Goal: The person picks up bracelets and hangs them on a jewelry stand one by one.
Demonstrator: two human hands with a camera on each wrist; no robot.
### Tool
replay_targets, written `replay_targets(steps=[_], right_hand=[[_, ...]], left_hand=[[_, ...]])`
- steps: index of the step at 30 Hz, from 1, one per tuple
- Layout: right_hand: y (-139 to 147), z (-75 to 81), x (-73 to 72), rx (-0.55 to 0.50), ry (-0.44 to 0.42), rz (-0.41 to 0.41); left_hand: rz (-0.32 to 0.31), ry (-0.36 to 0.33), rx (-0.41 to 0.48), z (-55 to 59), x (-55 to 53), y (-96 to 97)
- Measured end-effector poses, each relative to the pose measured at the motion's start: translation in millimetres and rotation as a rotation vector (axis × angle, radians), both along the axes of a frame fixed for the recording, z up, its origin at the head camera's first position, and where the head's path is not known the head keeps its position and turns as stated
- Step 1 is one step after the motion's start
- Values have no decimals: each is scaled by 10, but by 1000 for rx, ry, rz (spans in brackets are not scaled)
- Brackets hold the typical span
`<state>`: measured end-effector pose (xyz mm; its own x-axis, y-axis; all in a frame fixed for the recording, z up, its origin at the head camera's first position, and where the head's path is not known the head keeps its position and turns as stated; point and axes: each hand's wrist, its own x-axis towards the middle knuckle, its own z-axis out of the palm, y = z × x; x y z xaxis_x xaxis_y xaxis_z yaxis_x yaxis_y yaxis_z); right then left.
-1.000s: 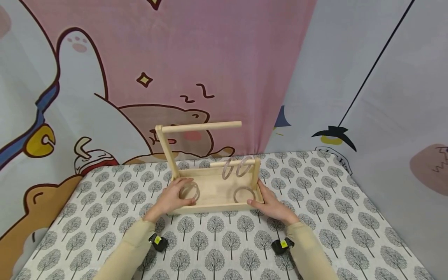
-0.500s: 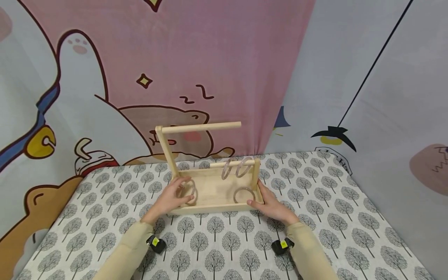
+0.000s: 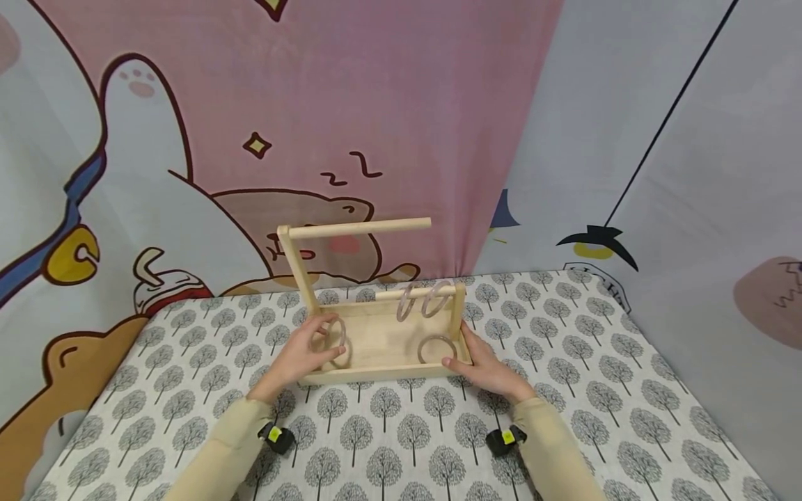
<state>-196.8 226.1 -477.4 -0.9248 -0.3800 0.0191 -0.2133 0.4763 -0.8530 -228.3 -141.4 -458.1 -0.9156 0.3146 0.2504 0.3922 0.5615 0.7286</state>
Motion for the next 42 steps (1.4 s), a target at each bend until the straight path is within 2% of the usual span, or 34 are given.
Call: replay_targets(steps=[3, 8, 12, 21, 25, 28, 34, 42], right_hand=[[0, -1, -5, 9, 1, -1], [0, 7, -3, 8, 0, -1], [5, -6, -14, 8, 14, 14], [37, -116, -98, 5, 119, 88], [56, -158, -127, 17, 75, 69], [47, -126, -107, 24, 59, 60], [-6, -23, -51, 23, 62, 50], [-10, -4, -39, 25, 48, 41]], left_hand=[[26, -6, 11, 18, 13, -4], [37, 26, 5, 36, 32, -18], [48, 24, -4, 56, 51, -34], [58, -16, 1, 104, 45, -26], [54, 0, 4, 133, 44, -4], [44, 12, 8, 152, 43, 10], [38, 39, 1, 194, 46, 38], [10, 27, 31, 256, 18, 81]])
